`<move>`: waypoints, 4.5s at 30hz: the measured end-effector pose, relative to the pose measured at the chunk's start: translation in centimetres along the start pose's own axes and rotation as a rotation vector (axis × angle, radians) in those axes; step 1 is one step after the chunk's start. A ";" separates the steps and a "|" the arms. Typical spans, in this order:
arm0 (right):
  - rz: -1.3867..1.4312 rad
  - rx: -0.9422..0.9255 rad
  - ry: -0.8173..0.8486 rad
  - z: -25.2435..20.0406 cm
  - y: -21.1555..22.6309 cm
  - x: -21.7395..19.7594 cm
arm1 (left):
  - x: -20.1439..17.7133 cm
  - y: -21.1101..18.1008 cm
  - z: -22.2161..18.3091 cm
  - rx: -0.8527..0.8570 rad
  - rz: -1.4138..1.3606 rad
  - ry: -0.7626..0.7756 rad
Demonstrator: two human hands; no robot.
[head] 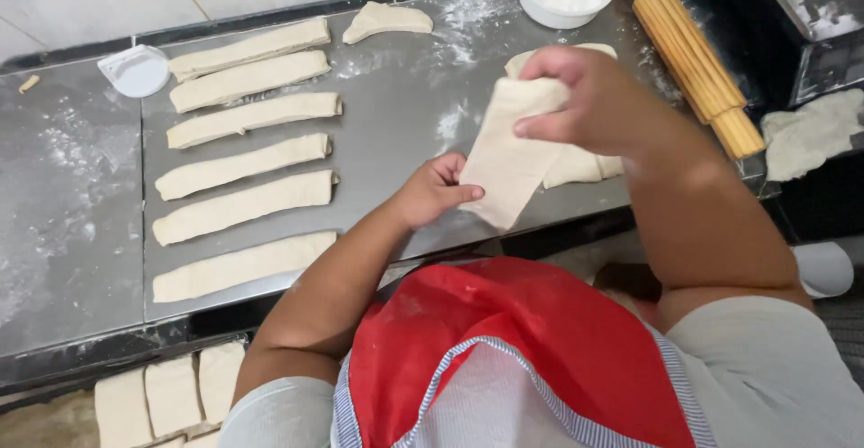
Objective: Flattening dough with a rolling pin, cutting it into strips with a bench scraper, and folding the pieces into shapes
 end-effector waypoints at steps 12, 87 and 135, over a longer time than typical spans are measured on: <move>0.657 0.406 -0.108 -1.2 -18.2 18.3 | -12.9 -3.3 -3.5 -0.470 0.915 0.380; -0.546 0.017 0.257 0.8 -1.4 -9.2 | 8.4 1.6 10.0 -0.021 0.168 0.011; -0.450 -0.512 0.285 0.4 -10.5 15.7 | -7.2 -6.3 -6.9 -0.379 1.751 0.415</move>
Point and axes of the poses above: each hand's wrist, its own z-axis towards the middle knuckle, its own x-axis out of the palm, y = z × x, the point moved 4 cm from there along z, towards the middle knuckle, and after that the axes turned 9 degrees about z, right-handed, at the moved point
